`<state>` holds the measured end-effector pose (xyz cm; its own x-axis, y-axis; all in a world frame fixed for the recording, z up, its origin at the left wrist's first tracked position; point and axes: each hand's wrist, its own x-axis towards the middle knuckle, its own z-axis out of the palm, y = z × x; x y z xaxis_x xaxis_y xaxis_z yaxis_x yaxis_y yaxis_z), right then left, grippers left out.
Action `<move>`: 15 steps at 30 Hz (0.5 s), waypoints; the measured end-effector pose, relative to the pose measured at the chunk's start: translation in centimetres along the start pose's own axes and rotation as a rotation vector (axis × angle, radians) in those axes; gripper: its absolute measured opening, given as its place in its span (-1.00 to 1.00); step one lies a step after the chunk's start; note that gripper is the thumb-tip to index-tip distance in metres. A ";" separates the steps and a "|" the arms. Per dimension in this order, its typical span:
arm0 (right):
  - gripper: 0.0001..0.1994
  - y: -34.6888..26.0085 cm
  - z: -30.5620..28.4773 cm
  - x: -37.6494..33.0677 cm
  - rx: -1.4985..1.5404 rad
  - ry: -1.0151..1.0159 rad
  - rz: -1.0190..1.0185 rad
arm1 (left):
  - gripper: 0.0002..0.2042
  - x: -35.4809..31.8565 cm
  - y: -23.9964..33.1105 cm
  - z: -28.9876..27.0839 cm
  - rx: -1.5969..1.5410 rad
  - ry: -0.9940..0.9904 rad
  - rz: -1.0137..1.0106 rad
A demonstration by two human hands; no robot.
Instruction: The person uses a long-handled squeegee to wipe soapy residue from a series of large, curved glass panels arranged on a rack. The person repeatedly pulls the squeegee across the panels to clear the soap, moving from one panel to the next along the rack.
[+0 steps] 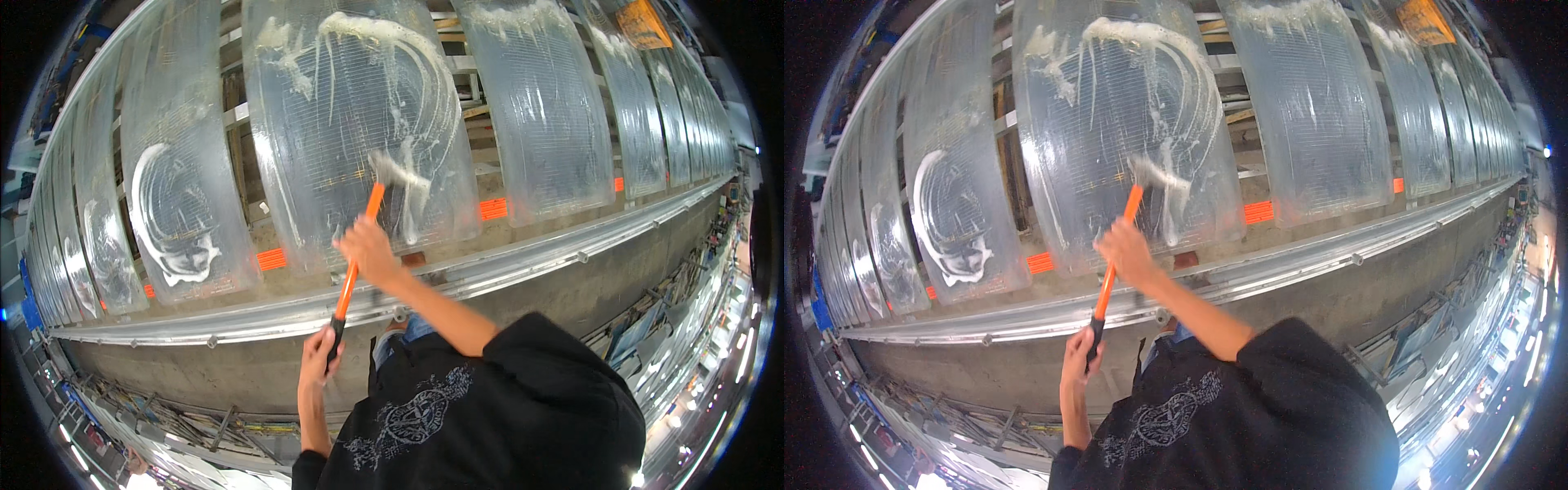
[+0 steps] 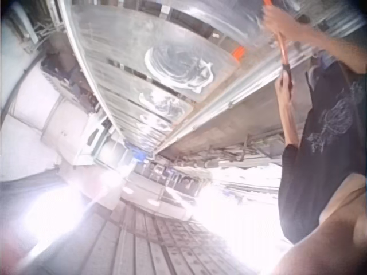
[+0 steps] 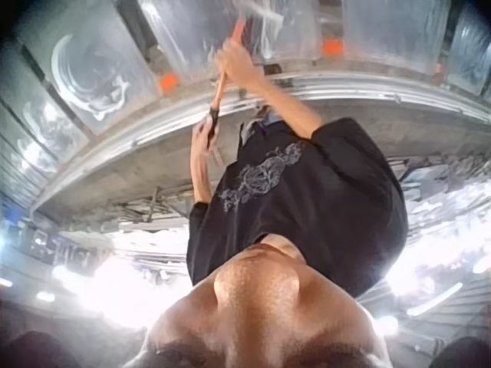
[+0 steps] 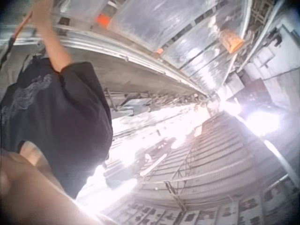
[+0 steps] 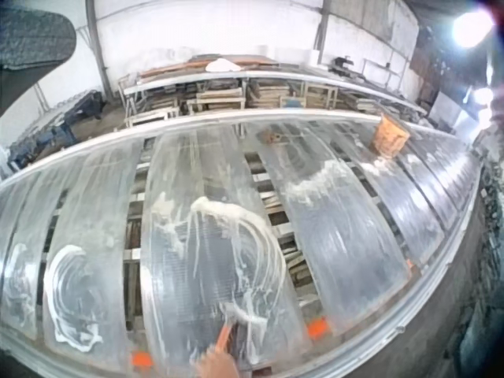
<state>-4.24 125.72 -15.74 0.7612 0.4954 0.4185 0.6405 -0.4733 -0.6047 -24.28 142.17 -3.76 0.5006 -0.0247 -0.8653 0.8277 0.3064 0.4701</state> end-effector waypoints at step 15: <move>-0.55 9.8 -5.4 10.9 0.041 0.073 -0.148 | -0.74 3.4 9.9 11.5 -0.211 -0.046 0.167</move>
<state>10.85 122.51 -13.45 0.6653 0.5028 0.5519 0.7425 -0.3686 -0.5593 -11.47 134.19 -0.03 0.6407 0.0008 -0.7678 0.6642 0.5011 0.5547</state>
